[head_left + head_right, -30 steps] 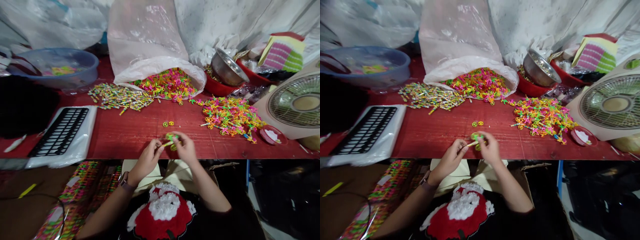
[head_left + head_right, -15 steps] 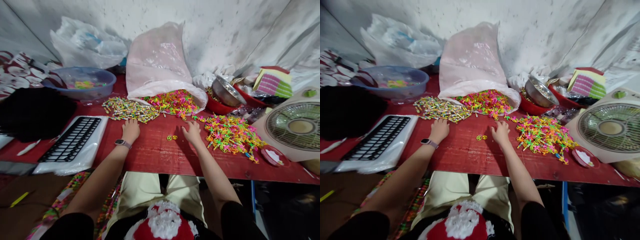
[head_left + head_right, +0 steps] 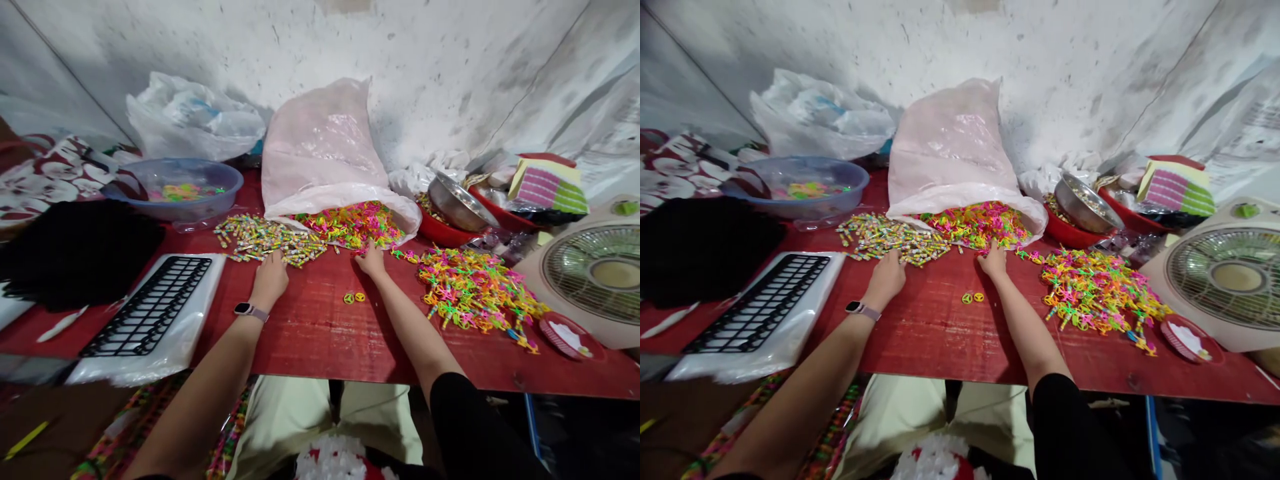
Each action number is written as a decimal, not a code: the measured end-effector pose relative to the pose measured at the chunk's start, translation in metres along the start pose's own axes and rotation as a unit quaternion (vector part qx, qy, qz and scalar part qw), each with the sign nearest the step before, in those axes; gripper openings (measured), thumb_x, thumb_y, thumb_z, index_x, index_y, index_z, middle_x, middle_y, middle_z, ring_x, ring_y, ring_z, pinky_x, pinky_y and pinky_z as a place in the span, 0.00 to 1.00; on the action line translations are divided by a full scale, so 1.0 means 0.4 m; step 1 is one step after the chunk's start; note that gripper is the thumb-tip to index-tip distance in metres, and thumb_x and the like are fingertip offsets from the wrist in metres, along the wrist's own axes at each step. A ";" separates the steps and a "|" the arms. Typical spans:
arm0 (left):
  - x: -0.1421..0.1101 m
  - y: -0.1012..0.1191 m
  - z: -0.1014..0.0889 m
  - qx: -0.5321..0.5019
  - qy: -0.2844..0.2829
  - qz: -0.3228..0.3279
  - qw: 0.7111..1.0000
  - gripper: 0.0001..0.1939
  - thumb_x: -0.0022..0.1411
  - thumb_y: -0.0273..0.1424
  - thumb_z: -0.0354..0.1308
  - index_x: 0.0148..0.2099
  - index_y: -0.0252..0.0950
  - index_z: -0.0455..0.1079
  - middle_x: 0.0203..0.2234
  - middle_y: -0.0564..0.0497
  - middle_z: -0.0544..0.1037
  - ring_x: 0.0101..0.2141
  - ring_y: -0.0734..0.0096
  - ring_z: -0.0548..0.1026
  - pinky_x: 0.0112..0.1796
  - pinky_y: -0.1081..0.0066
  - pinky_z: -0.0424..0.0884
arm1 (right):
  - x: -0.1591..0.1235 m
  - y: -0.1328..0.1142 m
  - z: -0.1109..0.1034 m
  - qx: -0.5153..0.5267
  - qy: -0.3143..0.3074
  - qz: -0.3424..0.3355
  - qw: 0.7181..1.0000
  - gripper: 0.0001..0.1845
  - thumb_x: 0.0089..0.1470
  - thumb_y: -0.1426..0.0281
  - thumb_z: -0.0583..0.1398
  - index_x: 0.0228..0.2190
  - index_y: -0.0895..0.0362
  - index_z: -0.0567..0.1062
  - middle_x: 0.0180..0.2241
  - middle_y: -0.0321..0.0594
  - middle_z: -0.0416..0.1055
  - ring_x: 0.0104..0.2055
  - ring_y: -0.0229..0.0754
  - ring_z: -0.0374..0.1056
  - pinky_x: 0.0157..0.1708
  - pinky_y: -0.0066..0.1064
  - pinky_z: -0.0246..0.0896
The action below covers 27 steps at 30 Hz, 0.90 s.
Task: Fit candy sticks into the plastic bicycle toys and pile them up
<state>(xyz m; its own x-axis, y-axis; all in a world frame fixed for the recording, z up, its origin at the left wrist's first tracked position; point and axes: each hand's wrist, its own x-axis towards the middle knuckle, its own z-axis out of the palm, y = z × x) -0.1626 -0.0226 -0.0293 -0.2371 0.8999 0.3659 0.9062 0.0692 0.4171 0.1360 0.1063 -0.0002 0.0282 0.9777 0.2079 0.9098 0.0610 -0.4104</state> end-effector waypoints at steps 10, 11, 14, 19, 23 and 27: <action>0.012 -0.031 0.047 -0.111 0.010 0.088 0.990 0.20 0.72 0.25 0.43 0.61 0.29 0.65 0.56 0.33 0.75 0.57 0.51 0.74 0.59 0.54 0.70 | -0.163 0.039 -0.018 0.112 -0.029 -0.104 0.988 0.31 0.55 0.58 0.66 0.56 0.61 0.73 0.51 0.56 0.72 0.54 0.55 0.69 0.57 0.44 0.63; 0.013 -0.032 0.052 -0.118 0.009 0.098 0.988 0.20 0.72 0.25 0.42 0.61 0.29 0.65 0.56 0.34 0.75 0.58 0.52 0.73 0.60 0.54 0.69 | -0.169 0.039 -0.028 0.132 -0.009 -0.116 0.984 0.28 0.57 0.57 0.65 0.54 0.60 0.74 0.50 0.55 0.72 0.54 0.55 0.69 0.57 0.45 0.62; 0.011 -0.029 0.062 -0.120 -0.004 0.086 0.989 0.21 0.74 0.28 0.43 0.64 0.28 0.64 0.57 0.32 0.73 0.59 0.52 0.72 0.61 0.52 0.68 | -0.180 0.039 -0.058 0.206 0.054 -0.151 0.965 0.21 0.62 0.57 0.60 0.50 0.57 0.76 0.49 0.52 0.75 0.54 0.55 0.69 0.57 0.46 0.61; 0.000 -0.012 0.054 -0.057 -0.035 0.055 0.996 0.27 0.76 0.40 0.45 0.68 0.29 0.61 0.55 0.32 0.73 0.55 0.48 0.74 0.57 0.53 0.70 | -0.207 0.031 -0.076 0.394 0.013 -0.137 0.909 0.16 0.59 0.57 0.62 0.44 0.54 0.71 0.40 0.42 0.76 0.39 0.45 0.71 0.40 0.35 0.65; -0.002 -0.001 0.044 -0.038 -0.035 0.035 0.998 0.24 0.76 0.43 0.43 0.61 0.33 0.67 0.50 0.35 0.75 0.49 0.52 0.76 0.52 0.57 0.71 | -0.246 0.017 -0.083 0.522 -0.054 -0.116 0.843 0.26 0.51 0.56 0.69 0.46 0.50 0.66 0.31 0.31 0.72 0.32 0.40 0.69 0.34 0.30 0.63; -0.002 0.003 0.042 -0.019 -0.034 0.024 0.999 0.23 0.74 0.47 0.46 0.54 0.35 0.70 0.45 0.37 0.76 0.49 0.51 0.75 0.51 0.59 0.71 | -0.287 0.002 -0.101 0.572 -0.116 -0.085 0.807 0.26 0.47 0.54 0.72 0.42 0.51 0.70 0.30 0.33 0.74 0.28 0.38 0.68 0.30 0.30 0.63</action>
<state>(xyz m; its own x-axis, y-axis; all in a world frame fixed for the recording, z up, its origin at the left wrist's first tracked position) -0.1556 -0.0159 -0.0430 -0.1676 0.9291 0.3297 0.9016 0.0092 0.4324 0.1503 -0.0140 0.0116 -0.2569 0.9385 0.2306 -0.0905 0.2142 -0.9726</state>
